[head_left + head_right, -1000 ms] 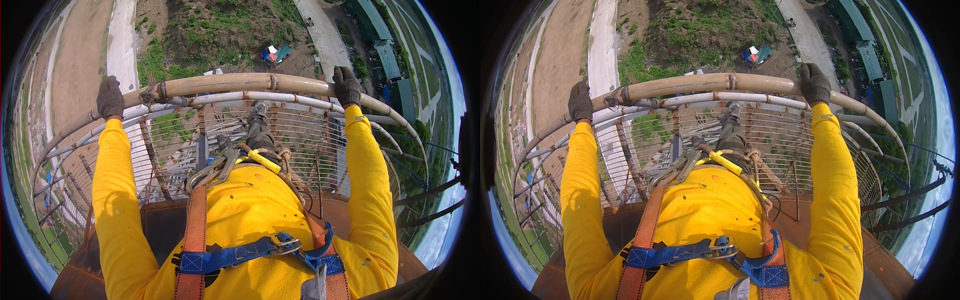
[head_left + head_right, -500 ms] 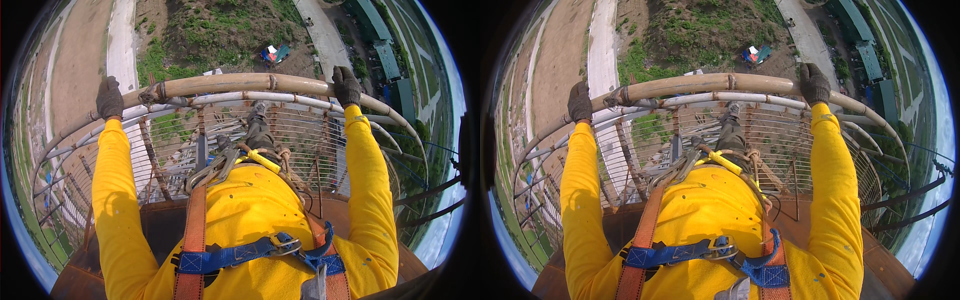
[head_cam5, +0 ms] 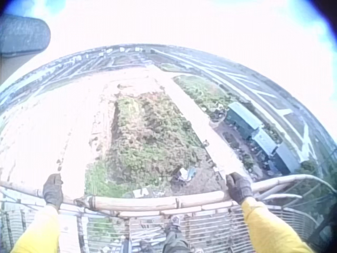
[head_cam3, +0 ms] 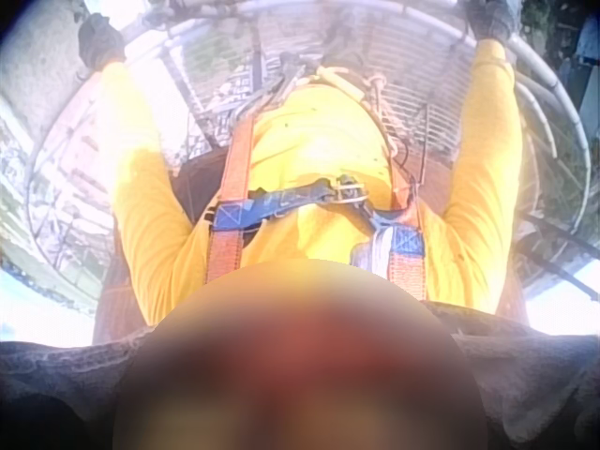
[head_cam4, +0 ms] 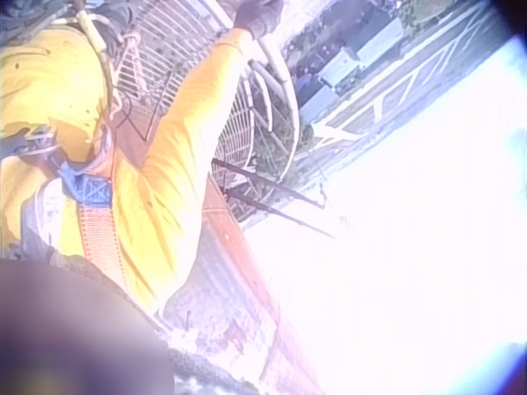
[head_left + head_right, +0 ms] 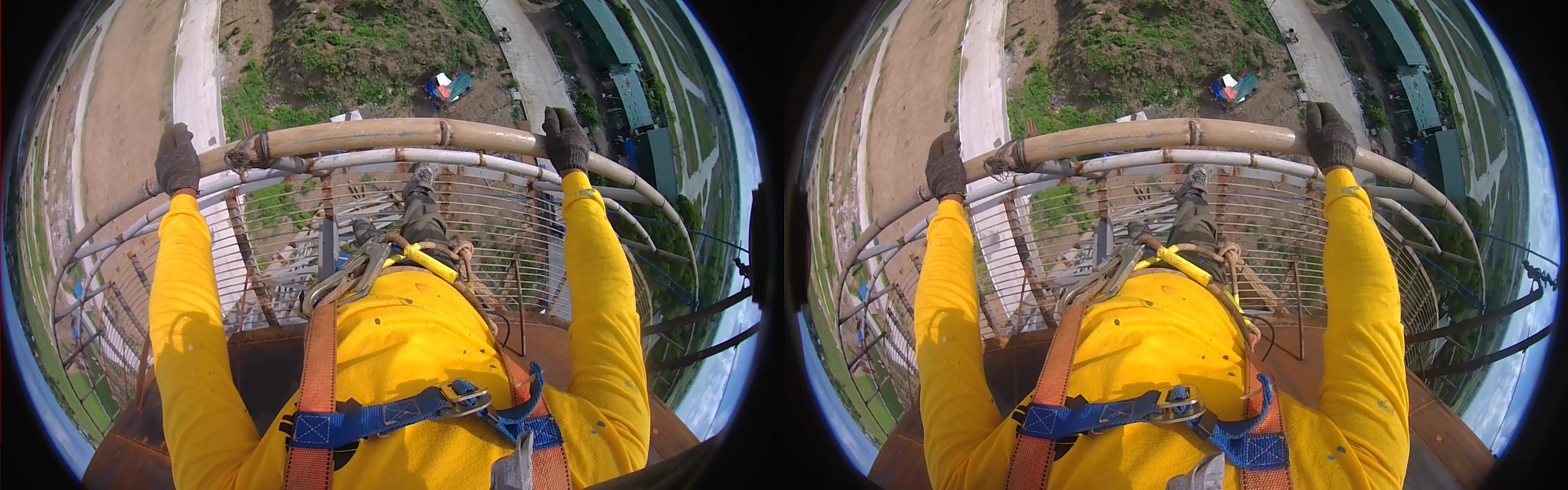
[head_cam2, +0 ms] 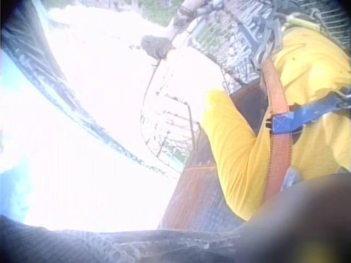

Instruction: Tying a blue rope to a horizontal safety rail on a high-altitude structure.

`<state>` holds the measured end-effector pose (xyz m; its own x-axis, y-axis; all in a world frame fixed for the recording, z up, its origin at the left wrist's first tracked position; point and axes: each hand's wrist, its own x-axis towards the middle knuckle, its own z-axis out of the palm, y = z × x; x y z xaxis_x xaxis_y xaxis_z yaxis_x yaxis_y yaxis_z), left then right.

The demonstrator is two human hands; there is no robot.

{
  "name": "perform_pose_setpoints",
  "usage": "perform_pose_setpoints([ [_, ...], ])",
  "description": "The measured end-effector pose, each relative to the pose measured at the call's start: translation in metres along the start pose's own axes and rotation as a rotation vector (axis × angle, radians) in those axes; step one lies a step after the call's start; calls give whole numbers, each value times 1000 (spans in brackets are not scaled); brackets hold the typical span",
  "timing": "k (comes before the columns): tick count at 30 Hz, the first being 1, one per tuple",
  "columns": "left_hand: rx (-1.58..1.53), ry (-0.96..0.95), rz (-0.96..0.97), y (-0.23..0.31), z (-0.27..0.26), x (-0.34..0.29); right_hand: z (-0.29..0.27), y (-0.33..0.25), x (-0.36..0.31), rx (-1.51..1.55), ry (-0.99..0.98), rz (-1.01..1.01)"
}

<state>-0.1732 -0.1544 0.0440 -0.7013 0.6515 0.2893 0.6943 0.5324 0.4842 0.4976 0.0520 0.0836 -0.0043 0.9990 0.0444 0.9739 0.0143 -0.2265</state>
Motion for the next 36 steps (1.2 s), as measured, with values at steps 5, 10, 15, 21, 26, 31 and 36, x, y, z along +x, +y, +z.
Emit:
perform_pose_setpoints([
  [5, 22, -1, -1, 1, 0, 0, 5, 3, 0, -16, 86, -57],
  [10, 16, -10, -11, 1, 0, 0, 5, 3, 0, -22, 87, -51],
  [15, 5, -22, -23, -1, 0, 1, 2, 1, -1, -10, 43, -27],
  [21, 18, -15, -8, 1, -1, 1, 2, 3, 0, -7, 7, -12],
  [26, 26, -11, -5, 3, -2, 0, 2, 2, -1, -9, 14, -6],
  [31, 24, 2, -4, 2, -1, -1, -2, -2, -2, 2, -12, 17],
  [36, 13, 17, 8, 2, -1, -2, 1, -1, -2, 5, 18, 0],
])
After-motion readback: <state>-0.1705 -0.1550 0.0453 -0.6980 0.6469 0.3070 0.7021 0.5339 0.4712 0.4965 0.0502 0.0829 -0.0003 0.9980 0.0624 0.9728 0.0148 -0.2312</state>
